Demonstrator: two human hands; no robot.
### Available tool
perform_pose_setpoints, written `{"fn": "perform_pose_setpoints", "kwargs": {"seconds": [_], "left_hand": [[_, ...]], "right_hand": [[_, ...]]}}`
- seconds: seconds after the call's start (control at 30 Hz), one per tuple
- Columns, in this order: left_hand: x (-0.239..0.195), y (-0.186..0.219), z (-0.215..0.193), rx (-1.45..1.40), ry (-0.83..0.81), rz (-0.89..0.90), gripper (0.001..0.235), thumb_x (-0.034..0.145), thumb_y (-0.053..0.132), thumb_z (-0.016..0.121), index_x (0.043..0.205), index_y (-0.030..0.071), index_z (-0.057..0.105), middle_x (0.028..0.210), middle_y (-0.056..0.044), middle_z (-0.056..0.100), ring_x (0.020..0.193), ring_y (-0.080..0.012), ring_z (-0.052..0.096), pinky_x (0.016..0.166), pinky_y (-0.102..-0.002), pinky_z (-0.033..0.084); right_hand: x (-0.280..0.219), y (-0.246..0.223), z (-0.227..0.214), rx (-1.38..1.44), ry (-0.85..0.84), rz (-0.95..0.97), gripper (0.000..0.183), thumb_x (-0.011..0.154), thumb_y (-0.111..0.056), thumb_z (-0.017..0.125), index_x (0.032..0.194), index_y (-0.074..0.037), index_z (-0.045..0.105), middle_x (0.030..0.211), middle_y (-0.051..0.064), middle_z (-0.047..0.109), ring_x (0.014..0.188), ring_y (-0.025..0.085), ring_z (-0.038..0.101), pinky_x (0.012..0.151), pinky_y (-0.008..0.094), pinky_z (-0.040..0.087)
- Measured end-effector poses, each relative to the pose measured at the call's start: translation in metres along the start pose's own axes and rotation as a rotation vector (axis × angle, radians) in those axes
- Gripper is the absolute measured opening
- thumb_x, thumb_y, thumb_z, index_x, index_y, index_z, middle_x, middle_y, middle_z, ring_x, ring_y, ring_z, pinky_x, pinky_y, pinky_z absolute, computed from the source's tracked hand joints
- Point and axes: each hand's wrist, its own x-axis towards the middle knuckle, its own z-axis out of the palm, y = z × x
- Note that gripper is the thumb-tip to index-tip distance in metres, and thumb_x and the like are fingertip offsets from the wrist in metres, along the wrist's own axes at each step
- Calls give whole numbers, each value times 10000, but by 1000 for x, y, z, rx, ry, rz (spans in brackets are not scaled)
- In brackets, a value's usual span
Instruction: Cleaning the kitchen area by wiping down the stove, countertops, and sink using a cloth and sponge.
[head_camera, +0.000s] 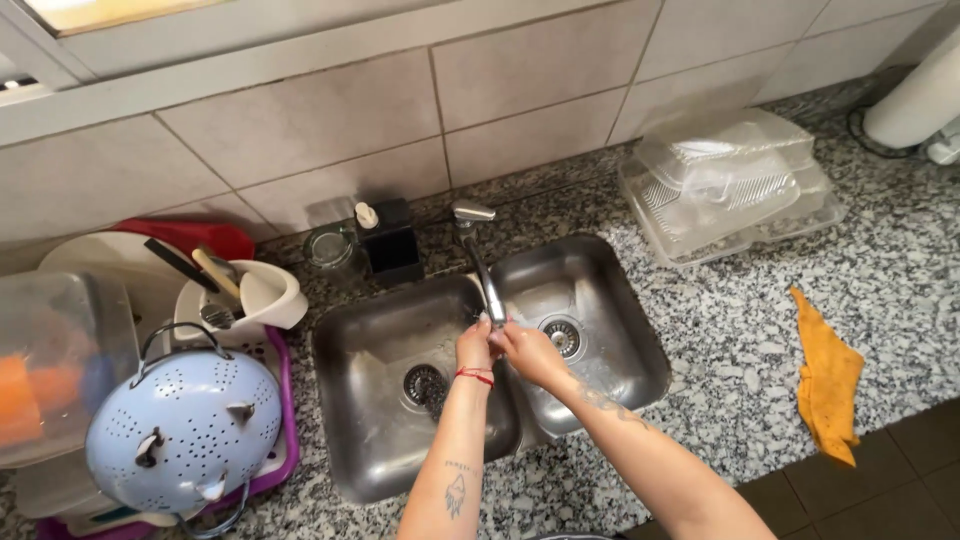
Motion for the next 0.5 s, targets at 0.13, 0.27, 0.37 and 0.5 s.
{"fn": "perform_pose_setpoints", "kwargs": {"seconds": [0.13,0.27,0.37,0.5], "left_hand": [[37,0,-3,-249,-9,-45,320,916,287,603,1086,17,580,928,-226,663,827,-368,676,678,-503,559],[38,-12,3,-270,-147,-36,255,910,262,590,1025,34,576,893,-178,673,763,-336,684,632,-446,579],[-20,-7,8,-132,-250,12,248,882,217,636,1023,38,539,933,-172,678,758,-295,692,627,-370,582],[-39,8,-4,-71,-172,25,339,935,298,556,1118,16,512,921,-253,661,772,-385,670,603,-405,601]], "right_hand": [[-23,25,0,145,-53,106,308,811,-407,643,980,-154,596,885,166,676,948,376,625,801,466,494],[-36,49,0,297,5,219,319,907,-401,482,853,-127,635,738,142,667,806,322,653,723,416,485],[-47,50,-10,218,5,284,533,944,-442,339,770,-64,673,761,183,682,858,361,635,773,457,472],[-49,39,-22,-4,-26,293,702,963,-511,213,733,-58,698,783,198,686,961,400,612,826,500,446]]}}
